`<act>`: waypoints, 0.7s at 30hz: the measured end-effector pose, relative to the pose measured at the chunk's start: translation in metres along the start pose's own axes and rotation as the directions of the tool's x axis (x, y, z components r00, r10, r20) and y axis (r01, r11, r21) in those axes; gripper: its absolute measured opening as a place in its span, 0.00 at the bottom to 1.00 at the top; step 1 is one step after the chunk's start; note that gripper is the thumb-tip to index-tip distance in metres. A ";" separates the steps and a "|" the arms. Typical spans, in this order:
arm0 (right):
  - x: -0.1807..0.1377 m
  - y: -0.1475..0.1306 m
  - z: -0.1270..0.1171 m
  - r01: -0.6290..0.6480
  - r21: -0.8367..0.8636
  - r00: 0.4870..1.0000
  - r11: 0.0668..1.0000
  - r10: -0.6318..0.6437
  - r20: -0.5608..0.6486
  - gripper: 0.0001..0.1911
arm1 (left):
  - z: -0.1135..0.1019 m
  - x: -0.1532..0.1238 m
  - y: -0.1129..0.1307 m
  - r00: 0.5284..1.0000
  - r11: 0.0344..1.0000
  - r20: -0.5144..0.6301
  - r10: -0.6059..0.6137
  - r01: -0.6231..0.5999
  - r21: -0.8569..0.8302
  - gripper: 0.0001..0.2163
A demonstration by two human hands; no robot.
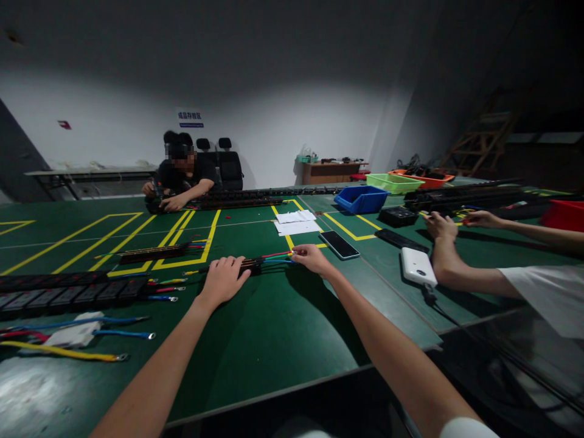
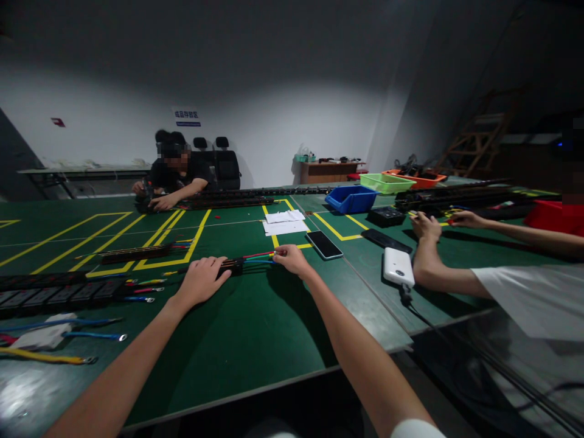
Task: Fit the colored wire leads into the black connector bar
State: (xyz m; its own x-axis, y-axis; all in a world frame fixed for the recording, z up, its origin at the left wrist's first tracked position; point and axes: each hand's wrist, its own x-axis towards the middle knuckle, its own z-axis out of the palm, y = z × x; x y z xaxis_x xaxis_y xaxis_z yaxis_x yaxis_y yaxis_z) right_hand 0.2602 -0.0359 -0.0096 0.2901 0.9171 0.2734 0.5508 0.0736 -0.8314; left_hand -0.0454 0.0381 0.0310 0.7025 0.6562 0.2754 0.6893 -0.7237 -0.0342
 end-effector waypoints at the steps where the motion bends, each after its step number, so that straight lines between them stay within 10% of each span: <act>1: 0.000 -0.001 0.000 -0.001 -0.007 1.000 1.000 0.001 0.009 0.19 | 0.001 0.000 0.000 1.000 1.000 -0.005 0.002 -0.002 0.005 0.25; 21: -0.006 -0.014 -0.005 -0.050 0.121 0.999 0.991 0.049 0.009 0.19 | -0.003 0.000 0.001 1.000 1.000 0.020 -0.004 0.004 -0.023 0.26</act>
State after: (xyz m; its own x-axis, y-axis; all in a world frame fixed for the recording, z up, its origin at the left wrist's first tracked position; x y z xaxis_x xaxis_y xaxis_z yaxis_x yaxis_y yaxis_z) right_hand 0.2542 -0.0446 0.0026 0.3101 0.9229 0.2282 0.4368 0.0749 -0.8964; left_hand -0.0450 0.0372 0.0338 0.7034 0.6628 0.2566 0.6879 -0.7257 -0.0111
